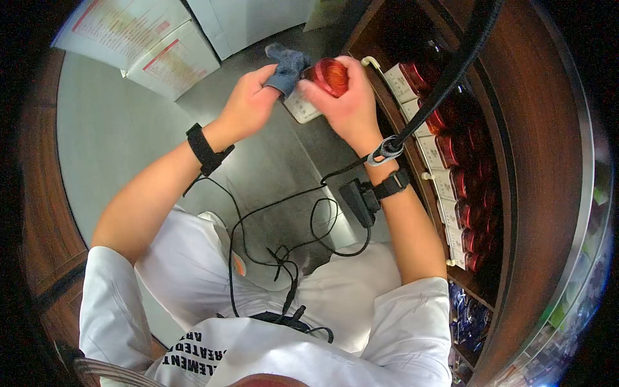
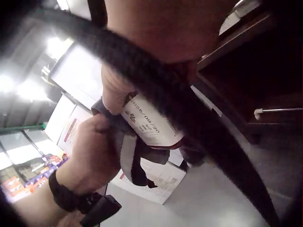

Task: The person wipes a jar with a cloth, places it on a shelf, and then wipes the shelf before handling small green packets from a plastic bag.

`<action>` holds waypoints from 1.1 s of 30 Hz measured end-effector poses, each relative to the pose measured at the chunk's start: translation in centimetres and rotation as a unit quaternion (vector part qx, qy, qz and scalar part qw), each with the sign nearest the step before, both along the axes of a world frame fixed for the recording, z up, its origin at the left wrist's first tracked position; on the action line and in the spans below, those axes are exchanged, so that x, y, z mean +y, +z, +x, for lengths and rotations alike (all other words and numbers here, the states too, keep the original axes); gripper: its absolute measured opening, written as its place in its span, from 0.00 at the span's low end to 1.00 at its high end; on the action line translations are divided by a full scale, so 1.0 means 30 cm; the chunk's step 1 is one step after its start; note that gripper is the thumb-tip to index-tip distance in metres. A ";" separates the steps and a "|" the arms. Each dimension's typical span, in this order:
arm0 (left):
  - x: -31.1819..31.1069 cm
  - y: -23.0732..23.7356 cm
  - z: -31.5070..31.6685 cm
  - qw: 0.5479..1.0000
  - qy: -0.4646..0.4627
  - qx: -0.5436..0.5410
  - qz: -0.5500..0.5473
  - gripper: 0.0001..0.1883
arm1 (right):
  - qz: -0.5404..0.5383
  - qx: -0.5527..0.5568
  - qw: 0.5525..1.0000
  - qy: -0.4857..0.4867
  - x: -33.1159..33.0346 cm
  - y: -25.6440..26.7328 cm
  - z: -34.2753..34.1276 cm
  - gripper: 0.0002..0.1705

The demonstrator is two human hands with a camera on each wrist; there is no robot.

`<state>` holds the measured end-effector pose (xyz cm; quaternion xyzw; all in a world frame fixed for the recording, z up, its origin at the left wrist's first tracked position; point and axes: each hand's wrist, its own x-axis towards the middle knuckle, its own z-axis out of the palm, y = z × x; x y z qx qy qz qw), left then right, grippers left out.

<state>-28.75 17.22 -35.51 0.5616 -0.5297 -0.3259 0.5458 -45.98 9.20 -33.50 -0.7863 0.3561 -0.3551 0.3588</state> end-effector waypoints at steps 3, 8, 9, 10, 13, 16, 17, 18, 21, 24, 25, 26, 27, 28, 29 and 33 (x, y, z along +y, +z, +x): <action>0.000 0.003 0.000 0.998 -0.023 0.004 0.050 0.13 | -0.083 0.057 0.994 0.048 0.028 0.007 0.009 0.36; -0.005 -0.031 -0.010 0.998 -0.026 0.022 0.060 0.13 | -0.022 0.103 0.994 0.015 0.053 0.007 0.003 0.52; -0.003 -0.023 -0.025 0.998 -0.013 0.056 0.038 0.14 | -0.033 0.125 0.992 0.016 0.049 0.006 0.004 0.55; -0.002 -0.012 -0.035 0.996 0.000 0.089 0.015 0.14 | -0.045 0.146 0.988 0.018 0.047 0.005 0.004 0.59; 0.014 0.030 -0.035 0.995 -0.015 0.078 0.068 0.14 | -0.054 0.164 0.984 0.035 0.057 -0.001 0.004 0.61; 0.039 0.006 -0.053 0.978 -0.038 -0.174 -0.109 0.18 | 0.007 0.174 0.984 0.047 0.077 -0.018 -0.019 0.60; 0.042 -0.003 -0.052 0.977 -0.042 -0.177 -0.110 0.18 | 0.060 0.161 0.983 0.066 0.074 -0.022 -0.026 0.60; 0.049 0.000 -0.054 0.959 -0.061 -0.245 -0.133 0.19 | 0.059 0.159 0.983 0.063 0.070 -0.029 -0.032 0.60; 0.056 0.026 -0.090 0.916 -0.110 -0.343 -0.176 0.21 | -0.001 0.135 0.989 0.056 0.042 -0.066 -0.066 0.59; 0.021 0.058 -0.082 0.910 -0.183 -0.330 -0.172 0.20 | -0.047 0.075 0.992 0.087 0.015 -0.095 -0.082 0.60; 0.016 0.072 -0.073 0.921 -0.229 -0.279 -0.145 0.19 | -0.047 0.075 0.993 0.084 0.020 -0.100 -0.085 0.60; 0.019 0.087 -0.057 0.920 -0.230 -0.279 -0.149 0.19 | -0.027 0.082 0.993 0.086 0.026 -0.109 -0.087 0.62; 0.025 0.131 -0.041 0.930 -0.254 -0.266 -0.025 0.17 | -0.008 0.087 0.992 0.089 0.034 -0.095 -0.080 0.63; 0.029 0.154 -0.031 0.924 -0.273 -0.247 0.100 0.15 | 0.010 0.099 0.991 0.092 0.040 -0.077 -0.081 0.66; 0.026 0.153 -0.026 0.925 -0.272 -0.246 0.099 0.15 | 0.009 0.100 0.991 0.093 0.041 -0.060 -0.078 0.66; -0.049 0.035 0.080 0.987 0.084 -0.033 -0.134 0.15 | 0.062 0.114 0.991 0.026 0.025 -0.036 -0.050 0.63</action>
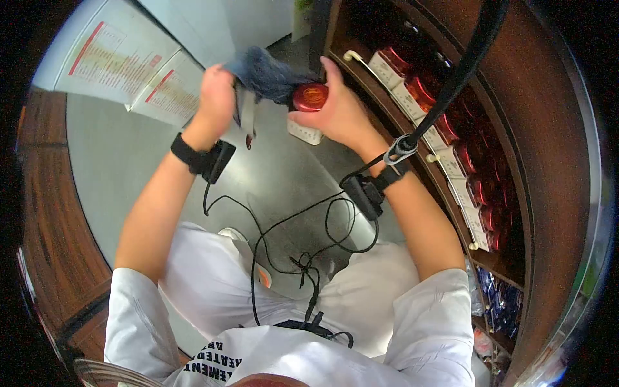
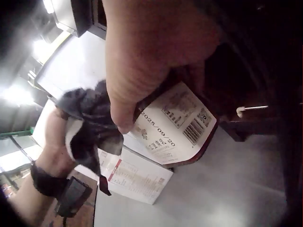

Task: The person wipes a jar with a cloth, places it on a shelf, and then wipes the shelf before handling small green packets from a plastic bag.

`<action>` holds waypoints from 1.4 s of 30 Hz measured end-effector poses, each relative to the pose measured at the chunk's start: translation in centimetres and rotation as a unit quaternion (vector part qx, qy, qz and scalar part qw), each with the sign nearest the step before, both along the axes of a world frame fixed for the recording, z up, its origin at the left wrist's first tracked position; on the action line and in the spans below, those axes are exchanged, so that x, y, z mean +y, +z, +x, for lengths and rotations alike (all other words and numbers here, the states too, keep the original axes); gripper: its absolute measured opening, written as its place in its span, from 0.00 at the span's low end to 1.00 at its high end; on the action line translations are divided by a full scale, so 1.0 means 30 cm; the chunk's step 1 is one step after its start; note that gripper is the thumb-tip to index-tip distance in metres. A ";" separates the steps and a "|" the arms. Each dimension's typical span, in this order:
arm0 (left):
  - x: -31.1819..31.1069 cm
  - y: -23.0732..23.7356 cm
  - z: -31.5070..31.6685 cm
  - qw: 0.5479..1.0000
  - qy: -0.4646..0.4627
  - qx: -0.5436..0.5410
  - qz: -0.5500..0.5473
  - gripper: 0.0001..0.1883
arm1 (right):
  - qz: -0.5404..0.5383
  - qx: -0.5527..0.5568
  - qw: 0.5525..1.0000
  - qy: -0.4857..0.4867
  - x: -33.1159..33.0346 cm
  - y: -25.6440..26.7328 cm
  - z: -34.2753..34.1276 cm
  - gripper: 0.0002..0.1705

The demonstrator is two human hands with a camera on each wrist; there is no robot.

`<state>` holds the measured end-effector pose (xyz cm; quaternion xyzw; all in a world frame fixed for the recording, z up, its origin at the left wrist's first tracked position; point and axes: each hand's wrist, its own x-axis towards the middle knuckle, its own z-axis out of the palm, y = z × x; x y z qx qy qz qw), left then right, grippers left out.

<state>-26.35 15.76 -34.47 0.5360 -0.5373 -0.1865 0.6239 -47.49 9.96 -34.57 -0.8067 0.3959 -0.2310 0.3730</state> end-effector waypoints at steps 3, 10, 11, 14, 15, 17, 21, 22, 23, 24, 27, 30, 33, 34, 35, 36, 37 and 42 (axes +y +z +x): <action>-0.046 -0.070 0.159 0.929 0.110 0.317 0.155 0.19 | 0.000 -0.023 1.000 0.015 -0.013 0.060 -0.006 0.59; 0.024 -0.267 0.270 0.899 0.117 0.279 0.317 0.21 | -0.092 -0.104 0.989 -0.056 -0.067 0.228 -0.029 0.34; 0.010 -0.304 0.289 0.897 0.125 0.249 0.343 0.21 | -0.120 -0.094 0.986 -0.068 -0.070 0.255 -0.033 0.34; 0.035 -0.216 0.229 0.891 0.100 0.307 0.318 0.20 | -0.194 -0.061 0.973 -0.112 -0.092 0.283 -0.036 0.36; 0.034 -0.211 0.214 0.891 0.101 0.309 0.317 0.20 | -0.195 -0.060 0.973 -0.111 -0.102 0.284 -0.042 0.36; 0.038 -0.199 0.203 0.908 0.079 0.288 0.293 0.20 | -0.237 -0.030 0.965 -0.113 -0.128 0.280 -0.048 0.38; 0.026 -0.248 0.216 0.919 0.041 0.182 0.348 0.16 | -0.233 -0.021 0.966 -0.107 -0.187 0.285 -0.048 0.40; 0.024 -0.245 0.208 0.919 0.038 0.182 0.348 0.16 | -0.246 -0.003 0.962 -0.115 -0.208 0.286 -0.045 0.42; 0.024 -0.241 0.196 0.921 0.034 0.200 0.332 0.17 | -0.260 0.014 0.958 -0.123 -0.224 0.284 -0.045 0.44; 0.022 -0.241 0.192 0.922 0.030 0.220 0.317 0.19 | -0.272 0.031 0.953 -0.130 -0.235 0.284 -0.040 0.46; 0.015 -0.251 0.182 0.929 0.016 0.223 0.295 0.18 | -0.240 0.064 0.957 -0.147 -0.277 0.282 -0.029 0.50; 0.006 -0.270 0.187 0.922 0.013 0.207 0.328 0.18 | -0.212 0.080 0.961 -0.156 -0.312 0.256 -0.039 0.53; 0.008 -0.280 0.193 0.925 0.007 0.210 0.317 0.18 | -0.176 0.086 0.967 -0.162 -0.329 0.245 -0.043 0.54; 0.009 -0.281 0.196 0.924 0.007 0.210 0.319 0.18 | -0.156 0.083 0.970 -0.167 -0.334 0.239 -0.046 0.54; 0.009 -0.280 0.199 0.922 0.007 0.209 0.327 0.16 | -0.154 0.083 0.970 -0.168 -0.343 0.236 -0.049 0.54; 0.007 -0.287 0.203 0.919 0.007 0.207 0.336 0.15 | -0.161 0.102 0.971 -0.147 -0.351 0.233 -0.053 0.54; 0.005 -0.294 0.206 0.918 0.005 0.206 0.338 0.15 | -0.169 0.120 0.970 -0.127 -0.360 0.230 -0.057 0.54; 0.013 -0.276 0.197 0.910 0.000 0.241 0.339 0.18 | -0.180 0.158 0.963 -0.122 -0.416 0.204 -0.076 0.54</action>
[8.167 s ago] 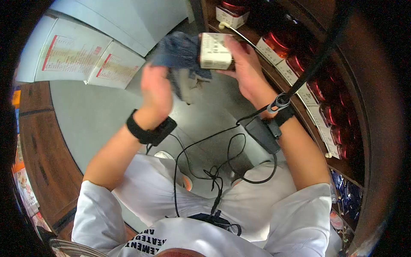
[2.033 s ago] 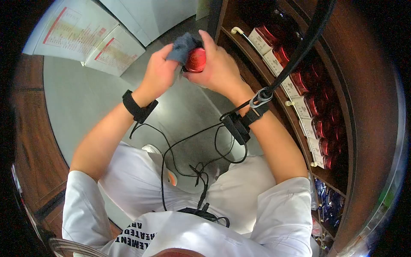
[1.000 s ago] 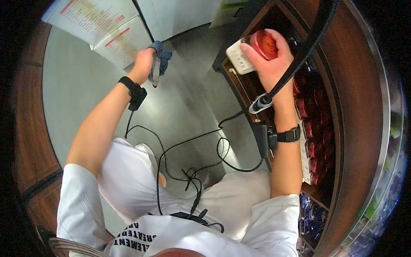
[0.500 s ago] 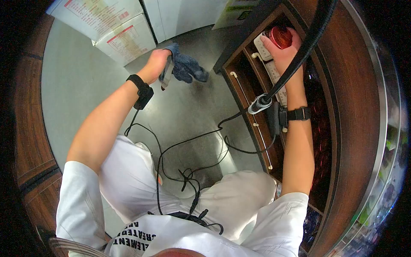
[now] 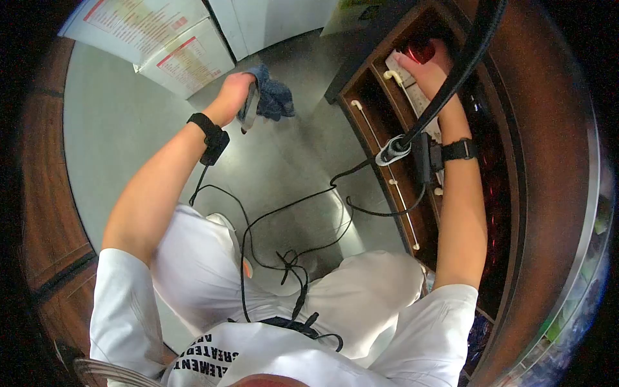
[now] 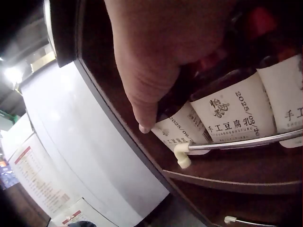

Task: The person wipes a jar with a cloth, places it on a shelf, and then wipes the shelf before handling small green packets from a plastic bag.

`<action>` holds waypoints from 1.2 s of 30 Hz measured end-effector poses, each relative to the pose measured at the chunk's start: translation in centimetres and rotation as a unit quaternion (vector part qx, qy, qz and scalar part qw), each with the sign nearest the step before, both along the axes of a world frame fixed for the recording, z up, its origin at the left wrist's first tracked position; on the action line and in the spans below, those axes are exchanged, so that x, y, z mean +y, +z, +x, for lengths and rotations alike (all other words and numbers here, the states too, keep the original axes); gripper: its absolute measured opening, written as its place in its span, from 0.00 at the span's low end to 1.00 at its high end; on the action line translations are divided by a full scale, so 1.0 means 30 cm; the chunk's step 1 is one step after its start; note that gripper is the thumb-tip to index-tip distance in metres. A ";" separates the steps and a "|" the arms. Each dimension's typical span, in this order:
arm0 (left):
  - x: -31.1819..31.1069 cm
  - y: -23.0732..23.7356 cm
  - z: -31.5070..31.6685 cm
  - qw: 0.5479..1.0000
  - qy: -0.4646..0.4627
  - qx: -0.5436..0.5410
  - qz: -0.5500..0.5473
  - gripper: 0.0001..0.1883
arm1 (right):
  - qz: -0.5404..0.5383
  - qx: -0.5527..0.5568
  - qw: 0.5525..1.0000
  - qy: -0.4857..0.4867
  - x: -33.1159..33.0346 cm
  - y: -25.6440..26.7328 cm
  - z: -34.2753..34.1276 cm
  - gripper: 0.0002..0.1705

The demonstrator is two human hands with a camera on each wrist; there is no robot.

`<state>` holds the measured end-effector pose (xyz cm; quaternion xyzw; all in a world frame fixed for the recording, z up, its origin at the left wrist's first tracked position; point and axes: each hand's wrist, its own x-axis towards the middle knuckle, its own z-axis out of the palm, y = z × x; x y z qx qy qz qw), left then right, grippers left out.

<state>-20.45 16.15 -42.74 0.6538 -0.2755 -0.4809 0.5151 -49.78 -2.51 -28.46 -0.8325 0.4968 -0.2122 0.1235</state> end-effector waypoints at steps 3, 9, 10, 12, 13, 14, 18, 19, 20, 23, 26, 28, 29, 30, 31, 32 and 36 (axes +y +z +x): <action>0.002 0.005 -0.004 1.000 -0.012 -0.011 -0.016 0.17 | 0.021 -0.029 0.999 0.033 -0.001 -0.013 -0.008 0.54; -0.014 -0.008 -0.022 0.999 -0.026 0.021 0.023 0.16 | 0.177 0.012 0.983 0.049 -0.125 -0.075 -0.032 0.44; -0.012 0.004 -0.032 0.999 -0.033 0.016 0.026 0.16 | 0.172 0.036 0.983 0.042 -0.161 -0.103 -0.036 0.39; -0.002 0.044 -0.055 0.998 -0.033 0.016 0.051 0.16 | 0.214 0.056 0.973 0.070 -0.268 -0.207 -0.071 0.44; -0.004 0.046 -0.057 0.998 -0.040 0.011 0.051 0.16 | 0.164 0.042 0.983 0.073 -0.211 -0.181 -0.062 0.34; -0.004 0.045 -0.061 0.998 -0.042 -0.006 0.045 0.16 | 0.163 0.038 0.983 0.069 -0.153 -0.150 -0.056 0.34; -0.012 0.050 -0.074 0.996 -0.073 0.007 0.053 0.15 | -0.085 -0.135 0.983 0.095 0.117 -0.032 -0.045 0.29; -0.017 0.057 -0.084 0.996 -0.076 0.008 0.055 0.15 | -0.054 -0.180 0.973 0.137 0.181 -0.014 -0.042 0.20; -0.020 0.069 -0.098 0.994 -0.092 0.015 0.054 0.15 | -0.070 -0.227 0.954 0.185 0.261 -0.004 -0.021 0.19; -0.020 0.123 -0.149 0.985 -0.154 0.044 0.056 0.14 | 0.108 -0.272 0.932 0.216 0.399 -0.113 -0.007 0.11; -0.016 0.138 -0.205 0.972 -0.213 0.091 0.047 0.13 | 0.084 -0.239 0.950 0.183 0.449 -0.309 0.018 0.24; -0.016 0.147 -0.235 0.965 -0.230 0.117 0.036 0.12 | 0.184 -0.216 0.952 0.112 0.483 -0.415 0.016 0.31; -0.013 0.158 -0.244 0.956 -0.249 0.153 0.034 0.12 | 0.185 -0.218 0.953 0.102 0.495 -0.459 0.010 0.31; -0.001 0.173 -0.269 0.946 -0.269 0.181 0.028 0.13 | 0.286 -0.264 0.914 0.114 0.516 -0.485 -0.002 0.30; 0.009 0.205 -0.294 0.946 -0.265 0.176 0.059 0.15 | 0.387 -0.305 0.860 0.130 0.520 -0.498 -0.007 0.29; 0.016 0.207 -0.297 0.946 -0.268 0.171 0.061 0.15 | 0.385 -0.311 0.859 0.129 0.520 -0.508 -0.015 0.29; 0.034 0.246 -0.133 0.923 -0.376 -0.070 -0.032 0.23 | 0.484 -0.301 0.810 0.137 0.541 -0.552 -0.012 0.20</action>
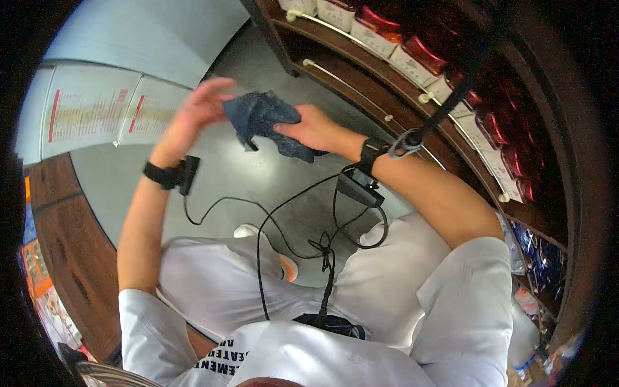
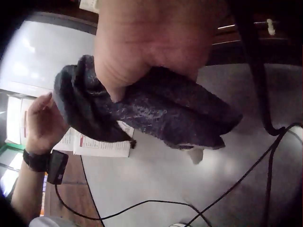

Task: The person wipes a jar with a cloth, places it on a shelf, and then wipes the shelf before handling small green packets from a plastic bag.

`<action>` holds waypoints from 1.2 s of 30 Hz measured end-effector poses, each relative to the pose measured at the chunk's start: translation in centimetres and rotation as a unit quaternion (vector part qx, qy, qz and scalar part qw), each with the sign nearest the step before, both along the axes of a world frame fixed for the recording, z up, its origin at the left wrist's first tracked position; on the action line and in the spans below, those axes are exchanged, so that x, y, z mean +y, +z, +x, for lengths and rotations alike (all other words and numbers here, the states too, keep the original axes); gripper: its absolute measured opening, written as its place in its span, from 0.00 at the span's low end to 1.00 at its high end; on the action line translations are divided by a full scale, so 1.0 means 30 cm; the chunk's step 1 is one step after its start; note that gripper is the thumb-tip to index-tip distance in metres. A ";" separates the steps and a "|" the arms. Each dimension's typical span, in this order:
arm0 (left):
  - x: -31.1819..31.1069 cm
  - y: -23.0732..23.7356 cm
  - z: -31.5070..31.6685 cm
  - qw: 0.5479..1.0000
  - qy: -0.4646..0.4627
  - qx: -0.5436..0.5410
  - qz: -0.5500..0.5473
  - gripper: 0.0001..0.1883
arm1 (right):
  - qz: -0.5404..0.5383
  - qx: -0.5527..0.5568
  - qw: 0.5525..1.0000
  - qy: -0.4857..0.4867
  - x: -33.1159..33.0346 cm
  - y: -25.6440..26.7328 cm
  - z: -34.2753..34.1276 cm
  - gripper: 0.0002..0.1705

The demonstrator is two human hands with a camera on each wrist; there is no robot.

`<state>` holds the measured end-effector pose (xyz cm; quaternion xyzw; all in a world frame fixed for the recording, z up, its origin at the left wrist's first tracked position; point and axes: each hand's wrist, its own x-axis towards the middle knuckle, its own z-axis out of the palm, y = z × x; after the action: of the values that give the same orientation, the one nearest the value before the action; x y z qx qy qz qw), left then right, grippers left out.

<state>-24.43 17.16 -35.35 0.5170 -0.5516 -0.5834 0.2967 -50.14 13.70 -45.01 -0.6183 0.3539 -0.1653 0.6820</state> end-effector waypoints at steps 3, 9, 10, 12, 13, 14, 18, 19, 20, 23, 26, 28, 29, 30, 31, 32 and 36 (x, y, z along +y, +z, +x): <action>0.063 0.021 0.305 0.977 0.183 0.091 0.056 0.25 | 0.110 0.023 0.992 -0.059 0.029 -0.001 -0.037 0.21; 0.881 -0.385 1.080 0.693 0.693 0.157 0.122 0.24 | 0.160 0.071 0.978 -0.108 0.028 -0.037 -0.095 0.19; 1.096 -0.479 1.123 0.665 0.718 0.134 0.156 0.26 | 0.147 0.101 0.974 -0.139 0.032 -0.062 -0.104 0.18; 1.485 -0.641 1.064 0.562 0.793 0.110 0.208 0.28 | 0.163 0.103 0.973 -0.127 0.026 -0.088 -0.121 0.18; 1.657 -0.714 0.990 0.576 0.785 0.040 0.225 0.27 | 0.176 0.098 0.972 -0.122 0.025 -0.097 -0.129 0.18; 1.823 -0.807 0.865 0.569 0.774 -0.010 0.277 0.27 | 0.175 0.106 0.972 -0.114 0.012 -0.110 -0.128 0.18; 1.796 -0.772 0.202 0.727 0.488 -0.007 0.483 0.27 | 0.237 0.108 0.959 -0.109 -0.022 -0.164 -0.146 0.26; 1.715 -0.697 0.105 0.791 0.385 0.026 0.475 0.27 | 0.226 0.130 0.957 -0.128 -0.017 -0.156 -0.137 0.27; 1.636 -0.630 0.036 0.840 0.302 0.071 0.444 0.26 | 0.214 0.152 0.954 -0.146 -0.010 -0.143 -0.130 0.28; 1.484 -0.494 -0.167 0.913 0.228 0.121 0.316 0.26 | 0.216 0.182 0.952 -0.118 -0.055 -0.135 -0.135 0.29; 1.534 -0.531 -0.260 0.912 0.290 0.037 0.287 0.25 | 0.189 0.251 0.944 -0.101 -0.125 -0.122 -0.132 0.26; 1.679 -0.669 -0.295 0.835 0.340 -0.203 0.382 0.25 | 0.134 0.276 0.947 -0.099 -0.164 -0.106 -0.129 0.26; 1.763 -0.738 -0.306 0.763 0.340 -0.312 0.453 0.25 | 0.104 0.271 0.955 -0.067 -0.141 -0.027 -0.085 0.26; 1.870 -0.802 -0.282 0.672 0.313 -0.393 0.544 0.25 | 0.075 0.265 0.960 -0.040 -0.124 0.023 -0.083 0.26; 1.964 -0.870 -0.236 0.617 0.278 -0.415 0.608 0.25 | 0.112 0.237 0.963 -0.057 -0.173 0.014 -0.115 0.27; 2.021 -0.923 -0.208 0.585 0.226 -0.420 0.656 0.25 | 0.096 0.264 0.956 -0.087 -0.181 0.065 -0.120 0.28; 2.007 -1.024 -0.288 0.671 -0.036 -0.368 0.642 0.24 | 0.013 0.247 0.959 -0.135 -0.144 0.301 -0.172 0.25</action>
<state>-33.09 77.39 -66.06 0.7329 -0.1234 -0.5660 -0.3568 -55.30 9.38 -35.98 -0.5770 0.5941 -0.0933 0.5527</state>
